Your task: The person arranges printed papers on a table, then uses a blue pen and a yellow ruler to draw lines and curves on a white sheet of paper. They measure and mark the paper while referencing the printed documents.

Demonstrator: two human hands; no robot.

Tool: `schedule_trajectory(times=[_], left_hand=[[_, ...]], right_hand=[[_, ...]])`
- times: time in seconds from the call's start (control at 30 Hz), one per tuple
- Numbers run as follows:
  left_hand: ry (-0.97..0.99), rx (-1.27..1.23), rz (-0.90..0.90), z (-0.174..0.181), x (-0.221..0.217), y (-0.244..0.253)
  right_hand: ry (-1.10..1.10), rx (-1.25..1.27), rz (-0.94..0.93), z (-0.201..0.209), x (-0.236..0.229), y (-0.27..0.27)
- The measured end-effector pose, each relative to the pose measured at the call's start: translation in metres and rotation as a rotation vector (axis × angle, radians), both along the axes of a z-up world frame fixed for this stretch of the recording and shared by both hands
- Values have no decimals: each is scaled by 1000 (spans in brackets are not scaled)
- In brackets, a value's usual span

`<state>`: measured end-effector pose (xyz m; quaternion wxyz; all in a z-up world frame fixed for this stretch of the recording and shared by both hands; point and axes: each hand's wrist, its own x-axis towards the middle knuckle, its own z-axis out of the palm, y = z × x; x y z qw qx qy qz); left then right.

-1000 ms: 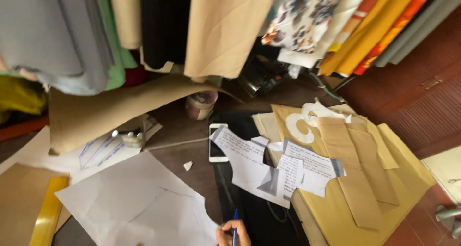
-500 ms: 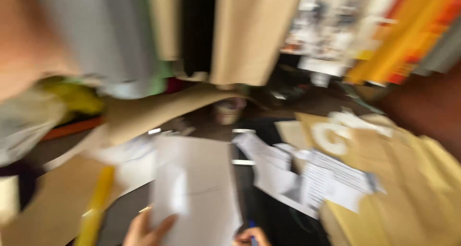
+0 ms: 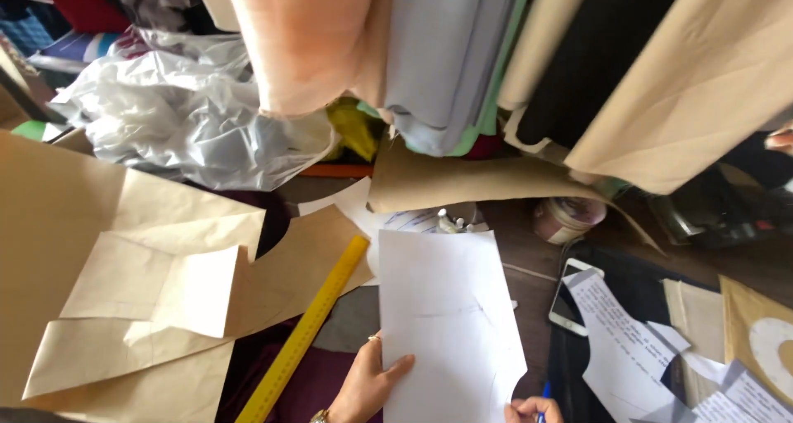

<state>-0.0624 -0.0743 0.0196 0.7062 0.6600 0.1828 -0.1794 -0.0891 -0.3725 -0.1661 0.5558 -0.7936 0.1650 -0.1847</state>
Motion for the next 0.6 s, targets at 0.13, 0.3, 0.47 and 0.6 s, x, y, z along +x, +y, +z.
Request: schedule_trajectory(times=[0.13, 0.3, 0.47, 0.6], left_hand=[[-20, 52, -98, -8, -5, 1], [54, -43, -100, -34, -11, -8], [225, -93, -100, -27, -10, -17], [328, -57, -99, -14, -16, -22]], right_hand=[[-24, 46, 21, 26, -4, 11], [11, 99, 79, 60, 2, 4], [106, 4, 185, 106, 32, 5], [179, -39, 260, 123, 38, 10]])
